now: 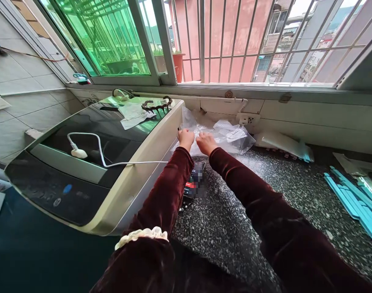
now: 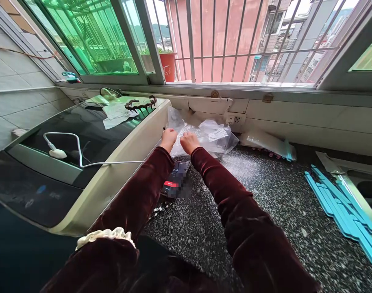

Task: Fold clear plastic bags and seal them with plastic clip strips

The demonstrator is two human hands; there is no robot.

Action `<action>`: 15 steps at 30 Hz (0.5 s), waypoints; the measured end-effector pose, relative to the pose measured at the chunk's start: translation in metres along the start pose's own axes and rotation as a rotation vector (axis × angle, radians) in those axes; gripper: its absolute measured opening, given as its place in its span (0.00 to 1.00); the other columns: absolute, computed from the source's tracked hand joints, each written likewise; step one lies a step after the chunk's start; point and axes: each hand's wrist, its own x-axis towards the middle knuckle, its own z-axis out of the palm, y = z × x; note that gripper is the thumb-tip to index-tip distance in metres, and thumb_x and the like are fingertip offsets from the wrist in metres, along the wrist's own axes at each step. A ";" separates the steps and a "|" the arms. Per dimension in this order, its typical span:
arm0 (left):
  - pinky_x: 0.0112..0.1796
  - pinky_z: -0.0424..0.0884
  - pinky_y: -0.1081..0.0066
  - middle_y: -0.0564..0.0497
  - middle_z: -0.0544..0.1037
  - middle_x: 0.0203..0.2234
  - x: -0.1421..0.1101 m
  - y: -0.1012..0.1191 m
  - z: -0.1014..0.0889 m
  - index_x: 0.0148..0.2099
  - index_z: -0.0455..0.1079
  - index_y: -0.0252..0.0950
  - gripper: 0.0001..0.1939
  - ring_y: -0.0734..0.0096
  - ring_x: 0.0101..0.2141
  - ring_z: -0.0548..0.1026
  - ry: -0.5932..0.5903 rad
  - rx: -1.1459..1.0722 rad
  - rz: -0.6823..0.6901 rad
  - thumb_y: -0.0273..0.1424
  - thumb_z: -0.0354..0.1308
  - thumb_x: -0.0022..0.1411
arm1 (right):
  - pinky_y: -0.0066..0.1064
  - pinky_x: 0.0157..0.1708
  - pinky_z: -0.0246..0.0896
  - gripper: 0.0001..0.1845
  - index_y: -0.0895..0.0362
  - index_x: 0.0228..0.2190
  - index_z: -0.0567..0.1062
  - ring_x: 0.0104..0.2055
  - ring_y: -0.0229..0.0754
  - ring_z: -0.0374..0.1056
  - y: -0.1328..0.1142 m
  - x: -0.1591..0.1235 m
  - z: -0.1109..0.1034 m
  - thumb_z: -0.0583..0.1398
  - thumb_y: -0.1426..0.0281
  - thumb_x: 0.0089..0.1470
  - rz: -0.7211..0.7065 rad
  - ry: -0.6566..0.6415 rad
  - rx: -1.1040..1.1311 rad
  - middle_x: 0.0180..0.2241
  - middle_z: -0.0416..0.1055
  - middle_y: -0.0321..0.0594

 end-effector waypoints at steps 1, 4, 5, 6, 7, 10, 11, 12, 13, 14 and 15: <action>0.48 0.63 0.57 0.41 0.75 0.36 0.003 0.001 0.001 0.32 0.69 0.34 0.08 0.54 0.46 0.71 -0.001 0.019 -0.027 0.23 0.55 0.45 | 0.38 0.40 0.54 0.19 0.69 0.38 0.73 0.45 0.51 0.63 0.001 0.001 0.003 0.45 0.80 0.55 -0.008 -0.007 -0.002 0.41 0.69 0.61; 0.51 0.61 0.61 0.41 0.75 0.39 0.007 0.005 0.003 0.33 0.70 0.34 0.09 0.57 0.48 0.70 -0.005 0.059 -0.079 0.23 0.55 0.46 | 0.38 0.38 0.54 0.19 0.68 0.38 0.73 0.44 0.51 0.64 0.001 0.003 0.012 0.45 0.80 0.55 -0.042 -0.024 -0.003 0.40 0.69 0.60; 0.51 0.61 0.62 0.41 0.75 0.41 0.007 0.006 0.003 0.33 0.71 0.34 0.09 0.58 0.48 0.70 -0.010 0.077 -0.077 0.23 0.54 0.47 | 0.37 0.37 0.54 0.19 0.68 0.38 0.73 0.44 0.51 0.64 0.001 0.003 0.016 0.45 0.80 0.55 -0.047 -0.027 -0.003 0.39 0.69 0.60; 0.50 0.62 0.63 0.41 0.75 0.41 0.005 0.007 0.002 0.34 0.71 0.34 0.09 0.59 0.47 0.71 -0.022 0.100 -0.079 0.23 0.54 0.48 | 0.37 0.37 0.54 0.18 0.68 0.38 0.73 0.43 0.51 0.65 0.001 0.004 0.019 0.45 0.80 0.55 -0.049 -0.028 -0.004 0.39 0.70 0.60; 0.49 0.63 0.63 0.40 0.75 0.42 0.004 0.007 0.002 0.35 0.72 0.33 0.10 0.58 0.46 0.71 -0.041 0.127 -0.084 0.23 0.53 0.49 | 0.36 0.36 0.54 0.18 0.68 0.38 0.72 0.43 0.51 0.65 0.001 0.004 0.023 0.45 0.80 0.55 -0.049 -0.028 -0.005 0.39 0.70 0.60; 0.46 0.65 0.64 0.39 0.77 0.39 0.001 0.010 -0.001 0.36 0.73 0.32 0.12 0.58 0.43 0.73 -0.095 0.198 -0.095 0.22 0.52 0.49 | 0.36 0.36 0.53 0.17 0.69 0.38 0.72 0.41 0.50 0.66 0.002 0.006 0.029 0.45 0.80 0.55 -0.042 -0.022 -0.004 0.37 0.70 0.61; 0.45 0.65 0.65 0.40 0.77 0.38 0.000 0.012 -0.002 0.35 0.73 0.33 0.12 0.59 0.43 0.74 -0.096 0.205 -0.080 0.21 0.52 0.49 | 0.35 0.36 0.53 0.17 0.69 0.38 0.71 0.41 0.49 0.66 0.002 0.005 0.030 0.45 0.80 0.56 -0.036 -0.017 -0.002 0.37 0.70 0.60; 0.45 0.66 0.66 0.41 0.78 0.36 0.001 0.014 -0.004 0.34 0.73 0.33 0.12 0.60 0.42 0.74 -0.085 0.193 -0.051 0.20 0.51 0.50 | 0.35 0.35 0.53 0.17 0.69 0.39 0.71 0.41 0.49 0.67 0.003 0.005 0.030 0.44 0.80 0.56 -0.028 -0.009 0.000 0.37 0.70 0.60; 0.45 0.66 0.67 0.43 0.78 0.35 0.001 0.017 -0.005 0.33 0.74 0.33 0.12 0.62 0.41 0.74 -0.064 0.165 -0.012 0.20 0.50 0.50 | 0.35 0.35 0.52 0.18 0.69 0.39 0.71 0.40 0.49 0.67 0.003 0.004 0.029 0.44 0.80 0.56 -0.017 -0.001 0.002 0.37 0.70 0.60; 0.45 0.66 0.68 0.44 0.78 0.34 0.002 0.020 -0.007 0.32 0.74 0.34 0.12 0.64 0.40 0.75 -0.039 0.123 0.030 0.20 0.49 0.51 | 0.34 0.35 0.52 0.18 0.69 0.40 0.70 0.40 0.48 0.67 0.004 0.003 0.028 0.43 0.79 0.57 -0.004 0.009 0.004 0.37 0.70 0.59; 0.45 0.66 0.69 0.46 0.78 0.34 0.002 0.024 -0.009 0.31 0.74 0.34 0.12 0.65 0.39 0.75 -0.013 0.074 0.073 0.20 0.49 0.51 | 0.34 0.34 0.52 0.19 0.68 0.41 0.70 0.40 0.48 0.67 0.005 0.001 0.025 0.42 0.79 0.57 0.011 0.018 0.006 0.37 0.71 0.59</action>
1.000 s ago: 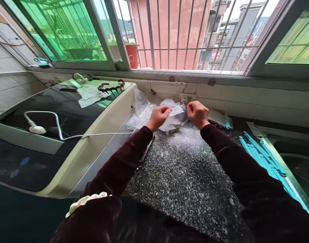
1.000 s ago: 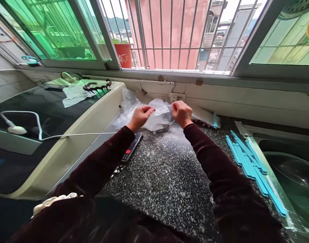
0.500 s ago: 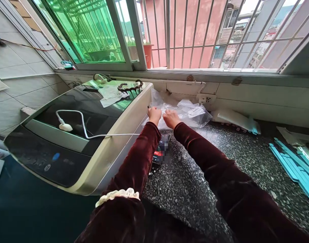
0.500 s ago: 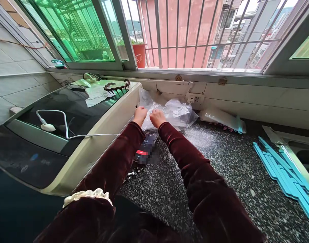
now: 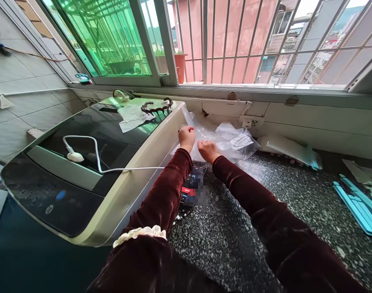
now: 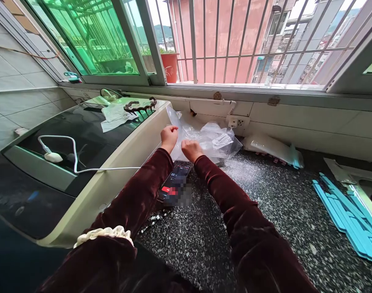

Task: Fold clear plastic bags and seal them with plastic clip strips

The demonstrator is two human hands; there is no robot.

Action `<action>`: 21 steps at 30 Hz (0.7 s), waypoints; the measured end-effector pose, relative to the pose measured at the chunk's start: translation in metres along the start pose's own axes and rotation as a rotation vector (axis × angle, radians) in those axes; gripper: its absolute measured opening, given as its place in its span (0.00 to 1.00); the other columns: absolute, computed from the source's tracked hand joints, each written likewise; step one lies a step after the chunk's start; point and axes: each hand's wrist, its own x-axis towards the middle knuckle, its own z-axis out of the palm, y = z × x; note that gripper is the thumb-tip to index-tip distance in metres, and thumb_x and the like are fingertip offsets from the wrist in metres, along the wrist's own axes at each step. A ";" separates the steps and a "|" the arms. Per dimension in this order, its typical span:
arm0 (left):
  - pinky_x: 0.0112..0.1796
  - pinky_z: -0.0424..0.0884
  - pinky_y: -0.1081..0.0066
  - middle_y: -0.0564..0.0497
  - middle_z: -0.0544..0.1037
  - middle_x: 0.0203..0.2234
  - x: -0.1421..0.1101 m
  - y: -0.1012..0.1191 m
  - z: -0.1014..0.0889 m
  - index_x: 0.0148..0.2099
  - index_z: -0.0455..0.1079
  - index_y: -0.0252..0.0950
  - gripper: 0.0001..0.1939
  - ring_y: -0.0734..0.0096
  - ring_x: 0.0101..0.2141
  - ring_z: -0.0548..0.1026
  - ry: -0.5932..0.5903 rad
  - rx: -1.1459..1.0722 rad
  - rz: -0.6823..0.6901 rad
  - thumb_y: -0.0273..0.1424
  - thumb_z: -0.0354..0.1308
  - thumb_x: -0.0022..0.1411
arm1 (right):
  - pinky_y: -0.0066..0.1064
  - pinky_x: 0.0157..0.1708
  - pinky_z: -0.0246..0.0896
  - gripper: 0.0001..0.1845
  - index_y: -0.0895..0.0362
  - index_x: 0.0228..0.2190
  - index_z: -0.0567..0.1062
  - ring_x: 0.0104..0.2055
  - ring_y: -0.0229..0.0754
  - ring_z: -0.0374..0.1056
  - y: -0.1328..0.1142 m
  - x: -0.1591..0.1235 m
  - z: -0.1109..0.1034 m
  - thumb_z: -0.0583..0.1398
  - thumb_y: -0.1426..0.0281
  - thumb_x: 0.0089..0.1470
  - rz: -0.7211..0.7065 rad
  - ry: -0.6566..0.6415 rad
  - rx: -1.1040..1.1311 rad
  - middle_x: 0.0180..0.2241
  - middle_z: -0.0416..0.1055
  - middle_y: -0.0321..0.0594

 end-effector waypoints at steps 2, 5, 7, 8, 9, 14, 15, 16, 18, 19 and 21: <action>0.44 0.67 0.70 0.48 0.78 0.32 -0.002 0.008 -0.004 0.31 0.73 0.34 0.12 0.68 0.37 0.74 0.066 -0.090 0.069 0.21 0.49 0.52 | 0.34 0.33 0.51 0.20 0.67 0.43 0.69 0.38 0.48 0.67 0.003 -0.004 -0.006 0.41 0.79 0.58 0.034 0.017 0.000 0.37 0.71 0.58; 0.43 0.67 0.71 0.49 0.77 0.31 -0.010 0.020 -0.011 0.31 0.73 0.34 0.12 0.70 0.36 0.74 0.157 -0.184 0.125 0.21 0.48 0.52 | 0.33 0.31 0.48 0.21 0.65 0.46 0.67 0.37 0.46 0.67 0.008 -0.010 -0.018 0.41 0.77 0.58 0.089 0.071 0.013 0.37 0.71 0.55; 0.42 0.68 0.72 0.50 0.76 0.31 -0.018 0.029 -0.017 0.32 0.72 0.34 0.13 0.72 0.35 0.74 0.196 -0.230 0.174 0.20 0.47 0.53 | 0.32 0.30 0.46 0.20 0.62 0.46 0.67 0.36 0.44 0.67 0.011 -0.015 -0.026 0.43 0.75 0.58 0.131 0.120 0.038 0.37 0.72 0.52; 0.42 0.68 0.72 0.50 0.76 0.31 -0.023 0.033 -0.020 0.33 0.72 0.34 0.13 0.72 0.35 0.73 0.205 -0.248 0.213 0.20 0.47 0.53 | 0.32 0.30 0.46 0.19 0.61 0.46 0.68 0.35 0.44 0.67 0.012 -0.019 -0.031 0.44 0.75 0.58 0.157 0.148 0.053 0.37 0.72 0.50; 0.41 0.68 0.72 0.50 0.76 0.31 -0.028 0.038 -0.024 0.33 0.72 0.34 0.13 0.73 0.35 0.73 0.211 -0.265 0.257 0.20 0.46 0.53 | 0.31 0.29 0.45 0.18 0.60 0.45 0.69 0.35 0.43 0.67 0.014 -0.023 -0.036 0.45 0.74 0.58 0.183 0.177 0.067 0.37 0.72 0.49; 0.43 0.68 0.69 0.50 0.74 0.32 -0.070 0.055 -0.052 0.34 0.71 0.36 0.12 0.72 0.37 0.72 0.216 -0.332 0.521 0.21 0.47 0.54 | 0.31 0.30 0.44 0.17 0.55 0.43 0.72 0.34 0.41 0.64 0.029 -0.064 -0.065 0.50 0.69 0.56 0.214 0.359 0.082 0.35 0.73 0.43; 0.42 0.69 0.68 0.50 0.74 0.32 -0.083 0.055 -0.057 0.34 0.71 0.37 0.12 0.72 0.37 0.72 0.211 -0.339 0.575 0.21 0.48 0.54 | 0.31 0.30 0.44 0.16 0.55 0.43 0.73 0.33 0.40 0.64 0.034 -0.077 -0.070 0.50 0.69 0.55 0.197 0.388 0.066 0.33 0.73 0.42; 0.41 0.69 0.68 0.51 0.73 0.32 -0.096 0.055 -0.062 0.34 0.71 0.38 0.10 0.72 0.36 0.72 0.198 -0.333 0.634 0.22 0.49 0.55 | 0.31 0.30 0.44 0.16 0.55 0.42 0.73 0.31 0.40 0.63 0.039 -0.091 -0.075 0.51 0.69 0.55 0.176 0.415 0.049 0.31 0.72 0.42; 0.39 0.70 0.67 0.52 0.73 0.29 -0.125 0.052 -0.068 0.33 0.71 0.39 0.10 0.73 0.34 0.71 0.144 -0.324 0.750 0.23 0.50 0.55 | 0.31 0.29 0.43 0.16 0.54 0.41 0.74 0.28 0.38 0.61 0.048 -0.123 -0.082 0.51 0.69 0.54 0.128 0.475 0.015 0.27 0.71 0.40; 0.37 0.70 0.68 0.52 0.73 0.28 -0.140 0.050 -0.070 0.34 0.71 0.40 0.10 0.73 0.33 0.71 0.095 -0.329 0.796 0.23 0.51 0.56 | 0.31 0.28 0.42 0.16 0.53 0.40 0.75 0.27 0.37 0.59 0.053 -0.141 -0.084 0.51 0.68 0.55 0.107 0.503 0.009 0.26 0.70 0.39; 0.34 0.70 0.68 0.52 0.74 0.28 -0.169 0.045 -0.070 0.36 0.71 0.41 0.11 0.73 0.32 0.71 0.021 -0.362 0.839 0.22 0.51 0.56 | 0.31 0.27 0.41 0.15 0.52 0.38 0.75 0.25 0.35 0.56 0.059 -0.176 -0.085 0.50 0.67 0.55 0.084 0.538 0.010 0.23 0.68 0.37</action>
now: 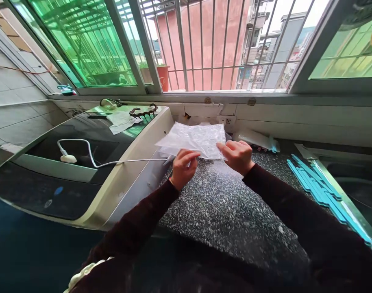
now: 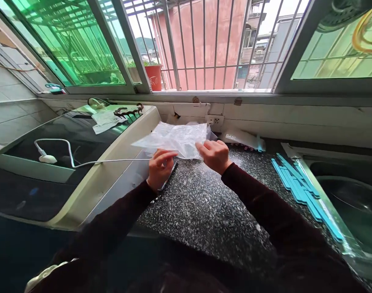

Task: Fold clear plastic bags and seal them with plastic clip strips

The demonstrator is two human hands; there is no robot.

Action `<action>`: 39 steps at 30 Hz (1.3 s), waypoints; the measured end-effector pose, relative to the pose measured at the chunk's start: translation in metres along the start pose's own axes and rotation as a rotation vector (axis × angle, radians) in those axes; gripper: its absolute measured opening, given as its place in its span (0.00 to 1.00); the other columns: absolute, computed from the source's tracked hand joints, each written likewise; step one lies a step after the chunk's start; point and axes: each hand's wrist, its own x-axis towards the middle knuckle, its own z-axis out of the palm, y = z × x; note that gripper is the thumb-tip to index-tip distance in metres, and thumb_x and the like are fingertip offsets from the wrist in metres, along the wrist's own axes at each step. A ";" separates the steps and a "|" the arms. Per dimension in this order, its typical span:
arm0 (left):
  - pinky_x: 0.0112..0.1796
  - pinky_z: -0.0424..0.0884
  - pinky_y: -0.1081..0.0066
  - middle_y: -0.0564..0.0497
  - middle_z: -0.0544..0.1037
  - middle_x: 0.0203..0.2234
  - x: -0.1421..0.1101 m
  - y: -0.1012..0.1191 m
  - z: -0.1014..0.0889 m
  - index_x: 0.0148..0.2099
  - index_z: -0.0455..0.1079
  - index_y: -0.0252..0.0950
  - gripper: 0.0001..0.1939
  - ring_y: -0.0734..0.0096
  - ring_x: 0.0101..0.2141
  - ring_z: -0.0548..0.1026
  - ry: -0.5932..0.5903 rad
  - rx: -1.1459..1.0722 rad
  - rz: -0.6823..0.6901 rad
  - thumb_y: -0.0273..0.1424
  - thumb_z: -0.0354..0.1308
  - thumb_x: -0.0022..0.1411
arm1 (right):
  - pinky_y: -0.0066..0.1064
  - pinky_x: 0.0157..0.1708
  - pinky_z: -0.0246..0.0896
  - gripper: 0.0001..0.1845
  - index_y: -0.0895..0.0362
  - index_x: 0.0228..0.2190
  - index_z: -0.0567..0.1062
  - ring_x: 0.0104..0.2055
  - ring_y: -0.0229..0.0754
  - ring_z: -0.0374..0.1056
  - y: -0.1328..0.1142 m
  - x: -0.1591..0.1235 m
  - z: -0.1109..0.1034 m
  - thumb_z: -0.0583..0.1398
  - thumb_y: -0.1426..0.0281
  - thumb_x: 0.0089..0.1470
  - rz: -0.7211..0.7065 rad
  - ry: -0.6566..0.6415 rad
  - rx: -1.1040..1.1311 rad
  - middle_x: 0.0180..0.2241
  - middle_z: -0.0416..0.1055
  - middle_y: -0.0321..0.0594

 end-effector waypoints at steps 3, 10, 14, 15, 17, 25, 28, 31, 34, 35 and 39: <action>0.33 0.70 0.69 0.52 0.74 0.28 -0.033 0.023 0.012 0.39 0.71 0.41 0.13 0.74 0.31 0.71 -0.072 -0.081 0.003 0.21 0.51 0.56 | 0.30 0.26 0.40 0.15 0.52 0.35 0.76 0.22 0.34 0.53 0.009 -0.047 -0.021 0.50 0.69 0.56 -0.019 -0.012 0.014 0.20 0.66 0.35; 0.35 0.71 0.70 0.50 0.75 0.30 -0.092 0.057 0.055 0.39 0.72 0.39 0.13 0.72 0.33 0.72 -0.198 -0.255 -0.111 0.21 0.50 0.56 | 0.29 0.25 0.41 0.12 0.52 0.31 0.76 0.22 0.32 0.56 0.026 -0.142 -0.044 0.52 0.70 0.55 -0.066 -0.142 -0.007 0.21 0.69 0.34; 0.35 0.70 0.69 0.50 0.73 0.28 -0.105 0.067 0.068 0.38 0.72 0.40 0.10 0.71 0.33 0.71 -0.275 -0.208 -0.220 0.26 0.51 0.58 | 0.28 0.28 0.47 0.10 0.51 0.29 0.76 0.25 0.33 0.58 0.032 -0.164 -0.049 0.54 0.69 0.53 -0.074 -0.066 0.026 0.22 0.69 0.34; 0.35 0.69 0.69 0.50 0.72 0.28 -0.105 0.069 0.069 0.39 0.72 0.40 0.08 0.70 0.32 0.70 -0.286 -0.171 -0.217 0.28 0.53 0.57 | 0.28 0.30 0.49 0.10 0.52 0.28 0.76 0.26 0.34 0.59 0.033 -0.164 -0.051 0.55 0.69 0.53 -0.068 -0.033 0.032 0.22 0.69 0.35; 0.36 0.67 0.67 0.50 0.70 0.27 -0.099 0.073 0.070 0.40 0.73 0.40 0.10 0.69 0.31 0.68 -0.276 -0.087 -0.181 0.34 0.58 0.55 | 0.28 0.32 0.52 0.09 0.53 0.27 0.76 0.29 0.36 0.60 0.032 -0.160 -0.053 0.55 0.68 0.52 -0.048 0.007 0.071 0.25 0.70 0.37; 0.38 0.64 0.68 0.51 0.67 0.26 -0.053 0.090 0.086 0.34 0.75 0.39 0.10 0.70 0.32 0.66 -0.240 -0.084 -0.149 0.39 0.60 0.54 | 0.31 0.31 0.57 0.11 0.57 0.24 0.73 0.29 0.39 0.61 0.026 -0.129 -0.056 0.57 0.66 0.54 0.047 -0.058 0.388 0.24 0.71 0.40; 0.36 0.64 0.69 0.52 0.68 0.24 -0.044 0.091 0.094 0.31 0.74 0.38 0.07 0.72 0.30 0.66 -0.226 -0.215 -0.201 0.35 0.59 0.56 | 0.32 0.31 0.57 0.11 0.56 0.23 0.73 0.29 0.40 0.62 0.030 -0.126 -0.059 0.57 0.65 0.54 0.071 -0.106 0.404 0.24 0.71 0.40; 0.34 0.64 0.71 0.53 0.68 0.24 -0.033 0.089 0.092 0.29 0.72 0.36 0.07 0.74 0.29 0.66 -0.145 -0.377 -0.331 0.34 0.59 0.56 | 0.34 0.33 0.58 0.10 0.57 0.26 0.73 0.32 0.42 0.63 0.043 -0.128 -0.067 0.59 0.63 0.52 0.131 -0.119 0.392 0.27 0.72 0.42; 0.33 0.65 0.73 0.53 0.69 0.25 -0.015 0.083 0.082 0.28 0.71 0.35 0.08 0.76 0.29 0.68 -0.063 -0.529 -0.475 0.35 0.60 0.54 | 0.36 0.34 0.59 0.11 0.57 0.25 0.73 0.32 0.42 0.64 0.061 -0.132 -0.081 0.60 0.61 0.50 0.237 -0.086 0.468 0.28 0.72 0.42; 0.33 0.65 0.74 0.54 0.70 0.25 -0.008 0.080 0.078 0.28 0.71 0.35 0.08 0.77 0.29 0.68 -0.042 -0.570 -0.520 0.35 0.61 0.53 | 0.35 0.33 0.60 0.12 0.56 0.25 0.73 0.31 0.41 0.64 0.066 -0.134 -0.087 0.60 0.61 0.50 0.285 -0.072 0.530 0.27 0.71 0.41; 0.25 0.63 0.77 0.55 0.71 0.22 0.015 0.079 0.064 0.27 0.69 0.35 0.10 0.82 0.22 0.65 0.002 -0.753 -0.693 0.36 0.64 0.49 | 0.32 0.29 0.59 0.11 0.55 0.23 0.73 0.28 0.37 0.63 0.070 -0.134 -0.113 0.61 0.60 0.49 0.497 -0.026 0.818 0.24 0.69 0.37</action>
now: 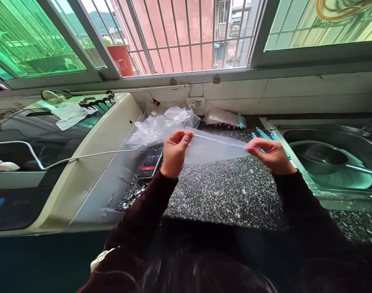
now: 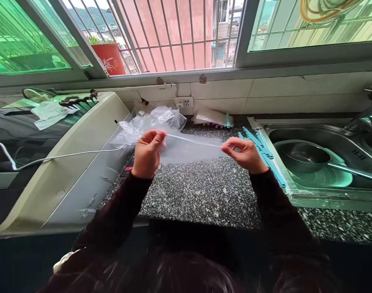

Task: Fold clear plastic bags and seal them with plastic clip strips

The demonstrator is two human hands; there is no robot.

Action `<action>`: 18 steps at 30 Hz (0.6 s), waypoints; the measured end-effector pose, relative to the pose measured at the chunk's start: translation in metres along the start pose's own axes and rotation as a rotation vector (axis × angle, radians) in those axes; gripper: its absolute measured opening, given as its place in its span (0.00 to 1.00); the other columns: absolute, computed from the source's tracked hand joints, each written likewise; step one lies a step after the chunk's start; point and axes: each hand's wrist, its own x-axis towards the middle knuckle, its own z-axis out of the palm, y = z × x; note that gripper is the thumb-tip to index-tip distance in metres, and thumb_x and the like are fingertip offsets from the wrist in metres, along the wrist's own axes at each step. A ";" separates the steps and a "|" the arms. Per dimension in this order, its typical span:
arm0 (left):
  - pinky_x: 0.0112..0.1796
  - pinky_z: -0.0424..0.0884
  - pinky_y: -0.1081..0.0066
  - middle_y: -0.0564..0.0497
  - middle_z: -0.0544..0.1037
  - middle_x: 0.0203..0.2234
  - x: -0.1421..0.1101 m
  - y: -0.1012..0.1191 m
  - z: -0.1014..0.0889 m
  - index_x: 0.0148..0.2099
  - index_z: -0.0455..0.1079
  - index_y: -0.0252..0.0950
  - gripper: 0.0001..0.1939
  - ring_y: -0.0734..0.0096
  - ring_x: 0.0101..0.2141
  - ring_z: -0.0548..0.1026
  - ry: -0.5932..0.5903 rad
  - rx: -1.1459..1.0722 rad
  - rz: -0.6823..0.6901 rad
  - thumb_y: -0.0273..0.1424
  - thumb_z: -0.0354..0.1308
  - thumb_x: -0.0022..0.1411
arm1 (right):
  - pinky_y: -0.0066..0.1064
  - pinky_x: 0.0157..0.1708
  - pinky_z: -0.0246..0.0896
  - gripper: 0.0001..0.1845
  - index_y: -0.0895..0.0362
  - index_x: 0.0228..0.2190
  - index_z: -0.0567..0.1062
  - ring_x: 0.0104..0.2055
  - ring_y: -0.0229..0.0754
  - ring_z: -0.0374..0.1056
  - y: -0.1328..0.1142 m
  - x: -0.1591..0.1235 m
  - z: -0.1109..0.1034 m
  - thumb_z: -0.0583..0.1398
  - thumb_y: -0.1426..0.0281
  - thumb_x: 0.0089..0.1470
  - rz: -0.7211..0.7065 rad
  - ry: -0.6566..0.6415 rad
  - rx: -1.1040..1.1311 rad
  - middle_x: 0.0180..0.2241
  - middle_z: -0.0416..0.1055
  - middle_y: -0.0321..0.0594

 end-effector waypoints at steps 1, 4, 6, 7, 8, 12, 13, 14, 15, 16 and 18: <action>0.23 0.63 0.77 0.56 0.70 0.21 0.001 0.007 0.000 0.27 0.69 0.35 0.10 0.83 0.20 0.63 -0.023 -0.047 -0.045 0.36 0.64 0.48 | 0.31 0.28 0.58 0.11 0.54 0.22 0.73 0.27 0.36 0.63 -0.007 -0.001 -0.003 0.61 0.60 0.48 0.035 0.032 0.060 0.23 0.69 0.36; 0.19 0.62 0.78 0.58 0.64 0.15 -0.001 0.034 0.001 0.26 0.69 0.35 0.09 0.83 0.17 0.61 -0.126 -0.119 -0.149 0.34 0.63 0.49 | 0.30 0.23 0.55 0.11 0.53 0.21 0.73 0.23 0.35 0.59 -0.031 -0.006 -0.010 0.64 0.59 0.44 0.084 0.170 0.227 0.21 0.67 0.34; 0.18 0.62 0.78 0.59 0.62 0.13 -0.007 0.052 0.002 0.25 0.68 0.36 0.08 0.83 0.16 0.61 -0.153 -0.116 -0.161 0.33 0.63 0.50 | 0.30 0.21 0.51 0.12 0.52 0.20 0.72 0.21 0.34 0.57 -0.047 -0.009 -0.015 0.65 0.59 0.43 0.076 0.209 0.323 0.19 0.64 0.33; 0.17 0.62 0.78 0.59 0.62 0.13 -0.010 0.059 0.002 0.25 0.68 0.36 0.08 0.83 0.16 0.61 -0.165 -0.104 -0.169 0.33 0.62 0.50 | 0.30 0.20 0.49 0.13 0.52 0.18 0.72 0.20 0.34 0.55 -0.053 -0.010 -0.017 0.65 0.58 0.43 0.064 0.209 0.355 0.18 0.62 0.33; 0.16 0.61 0.79 0.59 0.62 0.13 -0.013 0.063 0.002 0.25 0.68 0.36 0.08 0.83 0.15 0.61 -0.171 -0.093 -0.167 0.33 0.62 0.50 | 0.30 0.19 0.48 0.14 0.52 0.18 0.71 0.20 0.34 0.54 -0.057 -0.011 -0.020 0.65 0.58 0.43 0.054 0.208 0.374 0.17 0.61 0.33; 0.15 0.61 0.79 0.58 0.64 0.14 -0.011 0.048 0.000 0.25 0.68 0.35 0.08 0.83 0.15 0.62 -0.200 -0.069 -0.164 0.33 0.62 0.49 | 0.31 0.19 0.46 0.16 0.52 0.17 0.69 0.19 0.34 0.53 -0.050 -0.007 -0.030 0.64 0.55 0.43 0.090 0.210 0.283 0.17 0.60 0.33; 0.15 0.61 0.79 0.58 0.64 0.14 -0.009 0.035 -0.001 0.25 0.68 0.35 0.08 0.83 0.15 0.62 -0.216 -0.061 -0.175 0.33 0.62 0.49 | 0.30 0.19 0.47 0.16 0.53 0.17 0.69 0.19 0.34 0.53 -0.043 -0.005 -0.032 0.64 0.55 0.42 0.125 0.191 0.213 0.17 0.60 0.33; 0.16 0.62 0.79 0.58 0.64 0.14 -0.005 0.020 -0.001 0.25 0.69 0.34 0.08 0.83 0.15 0.62 -0.223 -0.044 -0.186 0.34 0.62 0.48 | 0.30 0.20 0.48 0.16 0.53 0.17 0.70 0.20 0.34 0.54 -0.034 -0.002 -0.034 0.64 0.55 0.42 0.170 0.159 0.125 0.17 0.61 0.33; 0.16 0.62 0.78 0.58 0.65 0.14 -0.002 0.004 -0.001 0.25 0.68 0.34 0.09 0.83 0.15 0.62 -0.226 -0.021 -0.200 0.34 0.63 0.48 | 0.30 0.20 0.49 0.17 0.54 0.18 0.70 0.20 0.33 0.55 -0.025 0.002 -0.034 0.64 0.55 0.42 0.224 0.093 0.029 0.17 0.61 0.33; 0.17 0.61 0.78 0.58 0.65 0.14 0.001 -0.013 -0.002 0.24 0.68 0.33 0.10 0.84 0.15 0.61 -0.228 0.002 -0.223 0.34 0.63 0.47 | 0.30 0.21 0.51 0.18 0.54 0.18 0.70 0.20 0.33 0.56 -0.014 0.005 -0.035 0.63 0.53 0.42 0.275 0.011 -0.059 0.17 0.62 0.33; 0.17 0.59 0.78 0.58 0.64 0.14 0.004 -0.043 -0.001 0.23 0.67 0.33 0.11 0.84 0.15 0.61 -0.223 0.041 -0.266 0.35 0.63 0.46 | 0.31 0.22 0.54 0.19 0.55 0.19 0.72 0.20 0.35 0.59 0.006 0.010 -0.032 0.61 0.51 0.42 0.352 -0.184 -0.205 0.17 0.64 0.33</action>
